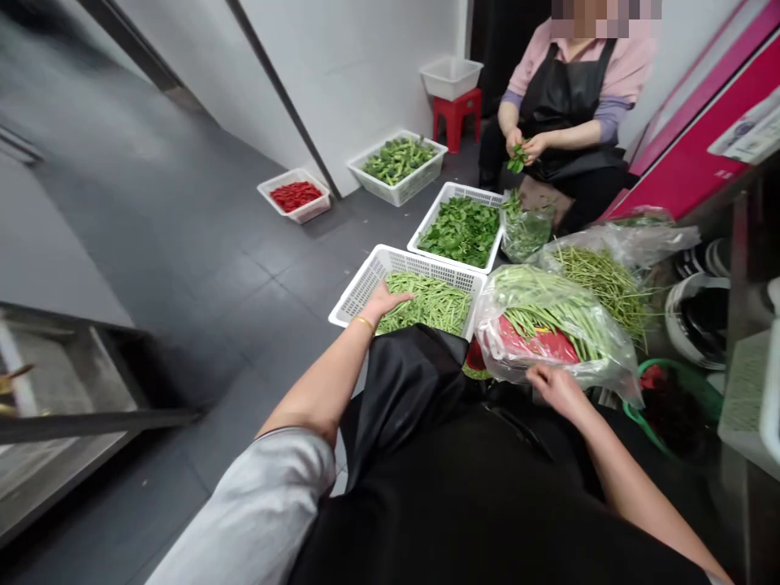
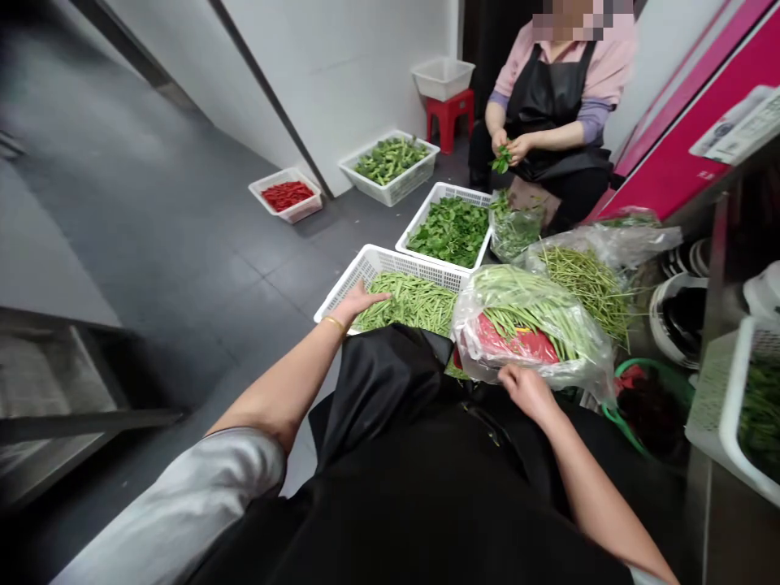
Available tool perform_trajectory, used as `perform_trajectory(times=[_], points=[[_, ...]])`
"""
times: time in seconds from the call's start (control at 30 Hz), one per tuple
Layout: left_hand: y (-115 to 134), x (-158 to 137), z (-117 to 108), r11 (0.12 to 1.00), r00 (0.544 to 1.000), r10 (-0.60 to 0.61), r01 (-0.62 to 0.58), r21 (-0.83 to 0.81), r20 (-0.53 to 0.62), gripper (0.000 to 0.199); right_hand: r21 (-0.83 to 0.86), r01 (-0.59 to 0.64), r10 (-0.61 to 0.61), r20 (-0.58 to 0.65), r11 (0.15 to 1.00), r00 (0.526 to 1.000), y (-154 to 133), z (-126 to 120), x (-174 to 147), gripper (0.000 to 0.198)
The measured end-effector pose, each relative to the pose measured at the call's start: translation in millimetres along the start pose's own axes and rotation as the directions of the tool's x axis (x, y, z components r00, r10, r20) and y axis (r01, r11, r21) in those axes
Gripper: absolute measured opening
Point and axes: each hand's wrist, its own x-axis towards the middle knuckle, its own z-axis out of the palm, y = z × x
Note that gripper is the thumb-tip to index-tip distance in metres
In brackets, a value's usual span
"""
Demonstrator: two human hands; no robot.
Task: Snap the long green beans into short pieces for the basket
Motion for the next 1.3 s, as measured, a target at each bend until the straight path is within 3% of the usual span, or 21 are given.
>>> perform_trajectory(times=[0.07, 0.1, 0.13, 0.2, 0.27, 0.33, 0.4, 0.5, 0.57, 0.63, 0.73, 0.8, 0.87, 0.93, 1.0, 1.03, 1.07, 1.13, 1.2, 1.27, 1.3], points=[[4, -16, 18, 1.0, 0.998, -0.028, 0.028, 0.003, 0.051, 0.05, -0.171, -0.154, 0.144, -0.071, 0.973, 0.987, 9, -15, 35, 0.043], [7, -33, 31, 0.999, 0.992, -0.045, 0.047, -0.016, 0.117, 0.045, -0.259, -0.223, 0.221, -0.038, 0.94, 0.975, 12, -19, 54, 0.043], [11, -52, 46, 0.994, 0.964, -0.048, 0.072, -0.084, 0.262, 0.042, -0.279, -0.242, 0.251, -0.004, 0.929, 0.968, 14, -20, 72, 0.042], [16, -96, 78, 0.975, 0.814, -0.038, 0.158, -0.157, 0.579, 0.046, -0.295, -0.237, 0.262, 0.05, 0.926, 0.964, 14, -17, 100, 0.041], [16, -134, 104, 0.961, 0.652, -0.068, 0.246, -0.126, 0.755, 0.048, -0.283, -0.2, 0.231, 0.079, 0.938, 0.97, 12, -13, 114, 0.039], [11, -159, 122, 0.94, 0.561, -0.126, 0.33, -0.082, 0.818, 0.05, -0.266, -0.164, 0.191, 0.078, 0.95, 0.979, 12, -13, 111, 0.039], [4, -170, 134, 0.908, 0.513, -0.197, 0.416, -0.041, 0.835, 0.053, -0.246, -0.141, 0.161, 0.063, 0.959, 0.985, 15, -18, 93, 0.04], [-6, -165, 152, 0.85, 0.414, -0.304, 0.524, 0.048, 0.858, 0.055, -0.163, -0.109, 0.114, 0.021, 0.981, 0.993, 17, -19, 50, 0.039], [-10, -157, 170, 0.786, 0.358, -0.364, 0.613, 0.078, 0.86, 0.055, 0.018, -0.033, 0.035, -0.067, 0.999, 0.997, 10, -11, 22, 0.04], [-10, -152, 191, 0.734, 0.399, -0.401, 0.679, 0.029, 0.825, 0.049, 0.115, 0.029, -0.011, -0.158, 0.993, 0.987, -2, 2, -1, 0.044], [-6, -160, 212, 0.747, 0.587, -0.337, 0.643, -0.17, 0.736, 0.035, 0.106, 0.02, 0.003, -0.216, 0.994, 0.976, -25, 20, -27, 0.043], [1, -171, 214, 0.801, 0.667, -0.244, 0.548, -0.241, 0.704, 0.032, 0.069, 0.008, 0.0, -0.121, 0.998, 0.993, -35, 30, -39, 0.035], [14, -181, 207, 0.864, 0.693, -0.134, 0.431, -0.259, 0.708, 0.035, 0.071, 0.024, -0.028, 0.051, 0.997, 0.998, -38, 37, -47, 0.024], [31, -189, 192, 0.901, 0.673, -0.032, 0.339, -0.27, 0.739, 0.04, 0.103, 0.048, -0.065, 0.171, 0.994, 0.983, -33, 36, -52, 0.017], [49, -194, 175, 0.917, 0.603, 0.013, 0.31, -0.25, 0.798, 0.051, 0.221, 0.097, -0.129, 0.134, 0.97, 0.982, -23, 25, -54, 0.013], [56, -196, 166, 0.922, 0.567, 0.018, 0.31, -0.233, 0.823, 0.056, 0.33, 0.136, -0.168, 0.072, 0.934, 0.983, -19, 16, -55, 0.024], [61, -197, 157, 0.926, 0.532, 0.013, 0.314, -0.211, 0.846, 0.058, 0.467, 0.174, -0.191, -0.01, 0.867, 0.981, -15, 5, -55, 0.037], [67, -200, 143, 0.931, 0.455, -0.018, 0.333, -0.152, 0.89, 0.055, 0.738, 0.229, -0.177, -0.15, 0.635, 0.973, -14, -18, -55, 0.054], [67, -204, 135, 0.929, 0.376, -0.053, 0.358, -0.092, 0.925, 0.047, 0.881, 0.243, -0.161, -0.193, 0.405, 0.968, -22, -36, -55, 0.051], [63, -207, 135, 0.914, 0.338, -0.068, 0.398, -0.077, 0.939, 0.039, 0.922, 0.264, -0.176, -0.221, 0.284, 0.959, -37, -43, -53, 0.042], [60, -210, 136, 0.899, 0.34, -0.067, 0.429, -0.091, 0.938, 0.036, 0.919, 0.283, -0.181, -0.239, 0.274, 0.954, -44, -43, -52, 0.038]])
